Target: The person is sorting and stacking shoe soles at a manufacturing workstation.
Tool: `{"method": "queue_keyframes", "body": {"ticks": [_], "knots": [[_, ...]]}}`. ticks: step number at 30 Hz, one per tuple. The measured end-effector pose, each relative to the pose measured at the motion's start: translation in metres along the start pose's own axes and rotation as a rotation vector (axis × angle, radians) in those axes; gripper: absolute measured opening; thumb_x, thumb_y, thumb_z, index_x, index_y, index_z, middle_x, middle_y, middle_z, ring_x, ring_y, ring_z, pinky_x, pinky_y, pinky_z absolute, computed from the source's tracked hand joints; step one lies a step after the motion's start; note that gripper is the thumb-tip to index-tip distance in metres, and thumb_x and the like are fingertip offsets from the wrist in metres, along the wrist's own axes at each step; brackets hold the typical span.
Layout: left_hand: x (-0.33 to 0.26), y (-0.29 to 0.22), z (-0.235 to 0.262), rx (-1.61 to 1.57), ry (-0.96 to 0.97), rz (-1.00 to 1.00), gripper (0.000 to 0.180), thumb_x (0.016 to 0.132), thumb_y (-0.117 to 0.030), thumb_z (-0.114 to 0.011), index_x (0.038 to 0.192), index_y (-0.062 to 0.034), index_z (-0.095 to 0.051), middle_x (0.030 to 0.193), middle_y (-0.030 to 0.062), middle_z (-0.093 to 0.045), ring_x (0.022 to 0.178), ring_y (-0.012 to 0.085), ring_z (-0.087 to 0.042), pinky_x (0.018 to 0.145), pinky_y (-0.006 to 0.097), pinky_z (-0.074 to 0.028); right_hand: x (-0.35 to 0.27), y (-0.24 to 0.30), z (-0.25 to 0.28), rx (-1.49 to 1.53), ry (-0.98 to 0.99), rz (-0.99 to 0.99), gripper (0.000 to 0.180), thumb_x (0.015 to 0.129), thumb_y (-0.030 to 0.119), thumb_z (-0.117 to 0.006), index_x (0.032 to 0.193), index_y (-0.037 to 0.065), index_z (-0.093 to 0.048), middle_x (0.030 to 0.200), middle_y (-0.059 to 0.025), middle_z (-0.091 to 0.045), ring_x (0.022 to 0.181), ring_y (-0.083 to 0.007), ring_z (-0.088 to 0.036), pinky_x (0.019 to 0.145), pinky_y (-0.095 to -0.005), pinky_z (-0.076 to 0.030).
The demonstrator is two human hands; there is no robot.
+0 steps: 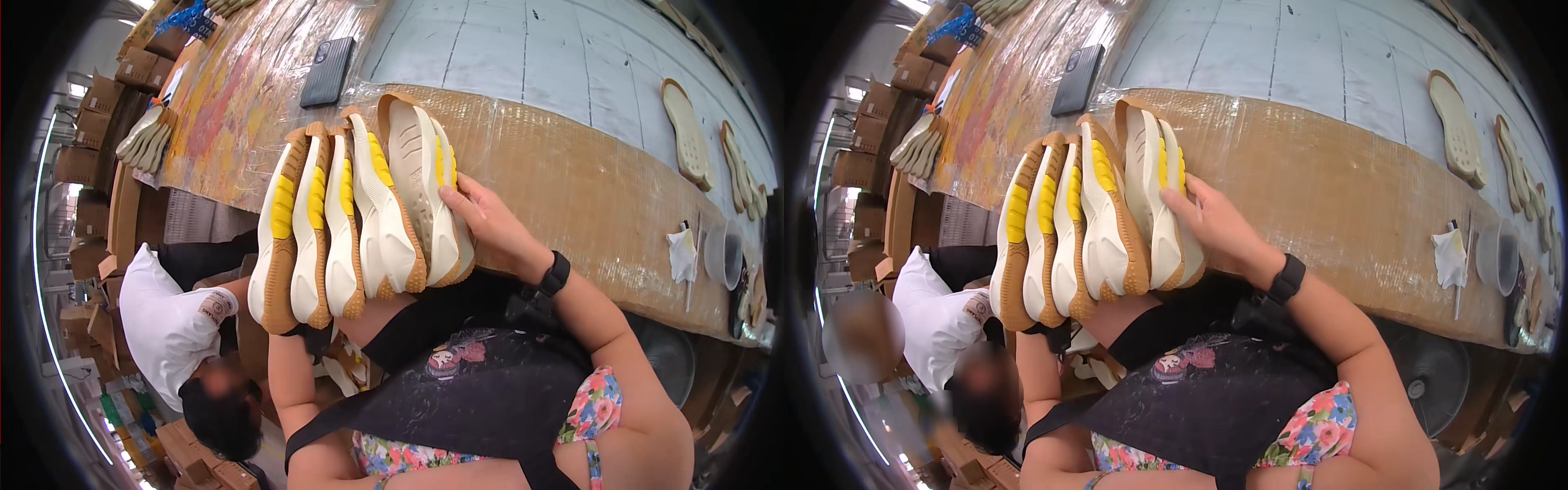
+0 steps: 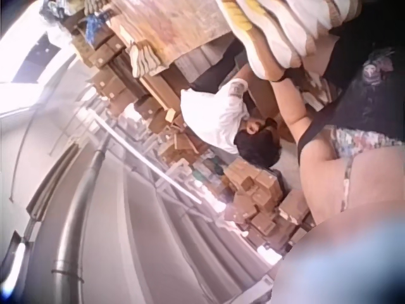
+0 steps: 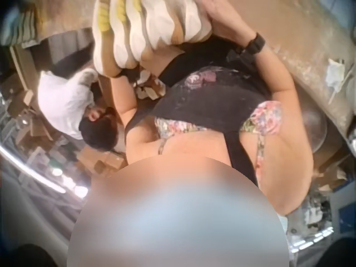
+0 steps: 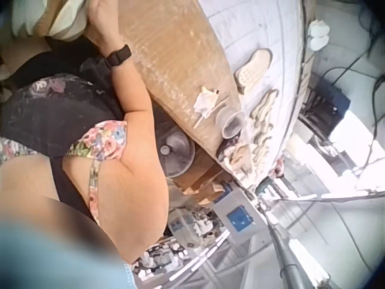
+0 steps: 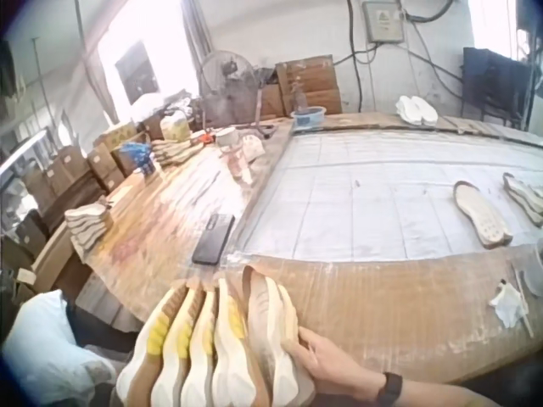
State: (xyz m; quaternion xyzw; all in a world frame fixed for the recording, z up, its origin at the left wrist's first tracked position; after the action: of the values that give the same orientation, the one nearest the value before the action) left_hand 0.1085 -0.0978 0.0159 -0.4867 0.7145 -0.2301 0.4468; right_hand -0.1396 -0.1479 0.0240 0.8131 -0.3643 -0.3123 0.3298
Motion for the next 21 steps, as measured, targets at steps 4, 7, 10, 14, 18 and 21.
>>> {"method": "queue_keyframes", "body": {"ticks": [4, 7, 10, 14, 18, 21], "knots": [[0.008, 0.018, 0.005, -0.063, 0.002, 0.006, 0.033, 0.090, -0.015, -0.044, 0.119, 0.0004, -0.043, 0.113, 0.0094, -0.052, 0.096, 0.0138, -0.054, 0.082, 0.027, -0.046, -0.001, 0.022, 0.002, -0.288, -0.096, 0.216, 0.050, 0.083, 0.024, -0.057, 0.122, -0.002, -0.039, 0.110, -0.0111, -0.053, 0.099, -0.0154, -0.051, 0.083, -0.0277, -0.042], [0.019, 0.041, -0.006, -0.122, 0.034, 0.041, 0.033, 0.090, -0.015, -0.044, 0.119, 0.0003, -0.042, 0.113, 0.0094, -0.052, 0.097, 0.0137, -0.054, 0.082, 0.027, -0.045, -0.024, 0.059, 0.018, -0.693, -0.172, 0.327, 0.055, 0.078, 0.024, -0.061, 0.122, -0.002, -0.041, 0.105, -0.0125, -0.057, 0.093, -0.0157, -0.055, 0.081, -0.0268, -0.043], [0.046, 0.071, -0.038, -0.199, 0.114, 0.107, 0.033, 0.090, -0.016, -0.044, 0.119, 0.0002, -0.042, 0.113, 0.0093, -0.051, 0.097, 0.0137, -0.054, 0.083, 0.027, -0.045, -0.053, 0.088, 0.036, -0.937, -0.260, 0.385, 0.058, 0.075, 0.024, -0.064, 0.123, -0.002, -0.041, 0.098, -0.0146, -0.060, 0.086, -0.0174, -0.058, 0.077, -0.0266, -0.044], [0.083, 0.100, -0.080, -0.274, 0.227, 0.168, 0.034, 0.090, -0.016, -0.044, 0.120, 0.0000, -0.042, 0.114, 0.0092, -0.051, 0.098, 0.0137, -0.053, 0.083, 0.027, -0.045, -0.071, 0.092, 0.064, -1.195, -0.350, 0.143, 0.061, 0.074, 0.025, -0.065, 0.125, 0.000, -0.040, 0.090, -0.0189, -0.060, 0.079, -0.0198, -0.060, 0.072, -0.0272, -0.045], [0.088, 0.103, -0.089, -0.292, 0.228, 0.186, 0.034, 0.090, -0.016, -0.044, 0.120, -0.0001, -0.041, 0.114, 0.0091, -0.051, 0.098, 0.0136, -0.053, 0.083, 0.027, -0.045, -0.074, 0.088, 0.067, -1.155, -0.287, 0.222, 0.058, 0.077, 0.025, -0.062, 0.125, 0.001, -0.040, 0.086, -0.0202, -0.059, 0.070, -0.0256, -0.060, 0.065, -0.0286, -0.045], [0.089, 0.100, -0.090, -0.293, 0.223, 0.186, 0.034, 0.090, -0.016, -0.044, 0.121, -0.0002, -0.041, 0.115, 0.0090, -0.051, 0.099, 0.0136, -0.053, 0.084, 0.027, -0.044, -0.072, 0.086, 0.069, -1.216, -0.270, 0.227, 0.058, 0.079, 0.026, -0.060, 0.126, 0.001, -0.038, 0.088, -0.0197, -0.058, 0.076, -0.0295, -0.058, 0.069, -0.0304, -0.045]]}}
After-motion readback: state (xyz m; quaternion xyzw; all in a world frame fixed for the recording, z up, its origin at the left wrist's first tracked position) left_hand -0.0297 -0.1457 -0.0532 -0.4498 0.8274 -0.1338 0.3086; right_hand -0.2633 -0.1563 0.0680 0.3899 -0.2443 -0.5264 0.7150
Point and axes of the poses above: each hand's wrist, its own x-axis towards the middle knuckle, its own z-axis out of the back of the hand, y = z × x, the point moved 7 cm from there along x, towards the middle knuckle
